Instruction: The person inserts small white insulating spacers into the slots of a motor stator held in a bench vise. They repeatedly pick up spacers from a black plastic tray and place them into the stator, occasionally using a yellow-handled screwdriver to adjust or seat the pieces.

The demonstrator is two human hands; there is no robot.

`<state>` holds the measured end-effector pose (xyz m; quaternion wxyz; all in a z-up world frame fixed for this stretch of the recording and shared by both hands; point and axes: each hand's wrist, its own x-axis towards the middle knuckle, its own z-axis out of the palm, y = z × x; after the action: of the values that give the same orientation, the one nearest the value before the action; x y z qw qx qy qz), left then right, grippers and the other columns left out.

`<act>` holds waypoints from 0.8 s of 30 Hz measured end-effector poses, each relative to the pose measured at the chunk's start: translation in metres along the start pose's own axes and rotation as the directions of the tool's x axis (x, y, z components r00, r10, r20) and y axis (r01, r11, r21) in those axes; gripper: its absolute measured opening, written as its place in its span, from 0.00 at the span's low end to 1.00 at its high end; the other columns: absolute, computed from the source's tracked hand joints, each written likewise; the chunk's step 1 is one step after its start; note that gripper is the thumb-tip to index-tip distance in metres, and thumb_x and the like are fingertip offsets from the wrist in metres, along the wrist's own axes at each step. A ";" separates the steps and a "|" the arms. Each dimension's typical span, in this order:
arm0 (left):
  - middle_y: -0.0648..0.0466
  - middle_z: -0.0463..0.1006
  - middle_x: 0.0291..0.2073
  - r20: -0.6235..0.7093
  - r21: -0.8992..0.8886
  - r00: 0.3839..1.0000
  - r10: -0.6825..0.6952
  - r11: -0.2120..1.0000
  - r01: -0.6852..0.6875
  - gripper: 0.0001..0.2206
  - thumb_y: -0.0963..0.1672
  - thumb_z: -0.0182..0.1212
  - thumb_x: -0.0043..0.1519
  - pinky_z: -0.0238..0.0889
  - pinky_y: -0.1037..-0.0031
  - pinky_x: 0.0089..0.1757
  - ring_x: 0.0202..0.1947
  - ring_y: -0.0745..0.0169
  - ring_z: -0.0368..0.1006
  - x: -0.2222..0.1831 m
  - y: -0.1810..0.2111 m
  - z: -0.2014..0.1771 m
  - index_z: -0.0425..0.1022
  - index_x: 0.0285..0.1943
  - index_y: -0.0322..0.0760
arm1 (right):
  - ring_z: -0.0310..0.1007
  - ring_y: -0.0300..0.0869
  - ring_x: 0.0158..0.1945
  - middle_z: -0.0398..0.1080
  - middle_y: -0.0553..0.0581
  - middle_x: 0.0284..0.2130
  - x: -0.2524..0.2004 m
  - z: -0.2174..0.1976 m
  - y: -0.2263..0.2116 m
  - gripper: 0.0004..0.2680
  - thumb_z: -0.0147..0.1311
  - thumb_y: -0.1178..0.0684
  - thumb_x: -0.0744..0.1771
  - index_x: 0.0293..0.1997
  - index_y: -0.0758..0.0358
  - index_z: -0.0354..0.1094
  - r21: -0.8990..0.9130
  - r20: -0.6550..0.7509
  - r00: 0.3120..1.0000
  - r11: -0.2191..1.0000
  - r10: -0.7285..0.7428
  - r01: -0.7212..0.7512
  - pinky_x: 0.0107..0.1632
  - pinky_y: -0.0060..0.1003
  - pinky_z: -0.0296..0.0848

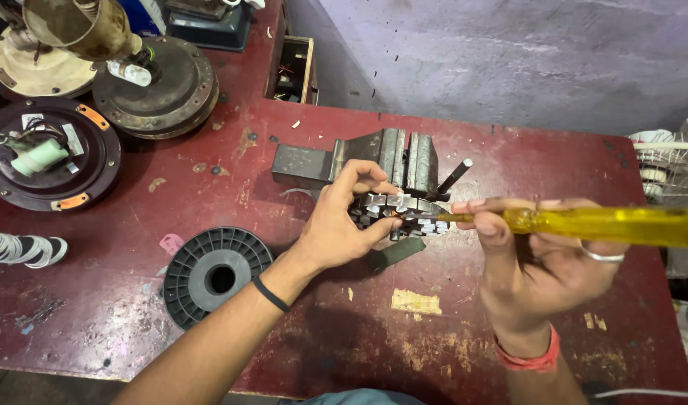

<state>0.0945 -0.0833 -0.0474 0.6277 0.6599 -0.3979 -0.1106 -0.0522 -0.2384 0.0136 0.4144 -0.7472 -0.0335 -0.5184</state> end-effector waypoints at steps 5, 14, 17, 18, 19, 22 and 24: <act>0.49 0.85 0.44 -0.002 0.012 1.000 0.029 1.000 -0.029 0.26 0.39 0.74 0.54 0.72 0.69 0.49 0.46 0.60 0.82 0.001 0.002 0.000 0.62 0.57 0.36 | 0.83 0.42 0.43 0.67 0.53 0.36 -0.007 0.001 0.007 0.12 0.63 0.57 0.73 0.52 0.63 0.56 0.015 0.025 1.000 1.000 -0.012 0.012 0.45 0.33 0.81; 0.48 0.85 0.44 0.027 -0.046 1.000 -0.005 0.999 0.006 0.23 0.40 0.69 0.57 0.73 0.71 0.46 0.42 0.62 0.83 -0.001 0.009 -0.004 0.62 0.58 0.35 | 0.71 0.31 0.28 0.74 0.62 0.30 -0.015 0.004 0.009 0.12 0.59 0.58 0.67 0.48 0.68 0.58 0.024 0.008 0.997 0.997 0.076 -0.076 0.31 0.29 0.73; 0.48 0.85 0.45 0.005 -0.024 0.999 0.042 0.999 -0.042 0.22 0.39 0.69 0.58 0.71 0.70 0.48 0.45 0.61 0.82 -0.001 0.009 -0.003 0.63 0.58 0.34 | 0.82 0.38 0.36 0.77 0.63 0.36 -0.023 0.004 0.008 0.12 0.55 0.61 0.72 0.55 0.60 0.52 0.065 0.118 0.991 0.997 -0.060 0.053 0.34 0.28 0.76; 0.48 0.85 0.45 0.001 -0.019 0.999 0.052 0.998 -0.052 0.22 0.39 0.69 0.58 0.71 0.69 0.49 0.45 0.61 0.82 -0.001 0.009 -0.003 0.63 0.58 0.34 | 0.82 0.40 0.39 0.77 0.64 0.37 -0.026 0.002 0.005 0.12 0.55 0.61 0.72 0.56 0.59 0.51 0.049 0.123 0.992 0.998 -0.037 0.031 0.36 0.28 0.78; 0.48 0.85 0.45 -0.004 -0.013 0.998 0.061 0.998 -0.061 0.22 0.39 0.69 0.58 0.71 0.69 0.49 0.46 0.60 0.82 -0.001 0.009 -0.003 0.63 0.58 0.34 | 0.82 0.41 0.41 0.76 0.65 0.38 -0.030 0.001 0.000 0.13 0.55 0.60 0.73 0.57 0.58 0.50 0.034 0.128 0.992 0.999 -0.013 0.009 0.38 0.28 0.80; 0.48 0.85 0.45 -0.001 -0.013 0.999 0.048 0.999 -0.048 0.22 0.39 0.68 0.57 0.71 0.69 0.50 0.47 0.60 0.82 -0.001 0.009 -0.003 0.63 0.58 0.34 | 0.80 0.43 0.42 0.69 0.64 0.39 -0.032 0.003 0.001 0.14 0.56 0.60 0.71 0.57 0.62 0.49 0.059 -0.004 1.000 0.998 0.003 -0.003 0.42 0.35 0.81; 0.48 0.85 0.46 0.002 -0.014 0.999 0.044 0.999 -0.043 0.22 0.38 0.68 0.57 0.70 0.69 0.50 0.48 0.59 0.82 -0.001 0.008 -0.002 0.63 0.58 0.34 | 0.79 0.43 0.38 0.69 0.64 0.37 -0.032 0.003 0.001 0.14 0.57 0.59 0.69 0.55 0.65 0.50 0.066 -0.089 0.994 0.997 0.057 -0.052 0.39 0.35 0.79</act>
<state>0.0924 -0.0799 -0.0402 0.6342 0.6465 -0.4121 -0.1005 -0.0645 -0.2248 -0.0133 0.4529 -0.7101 -0.0106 -0.5389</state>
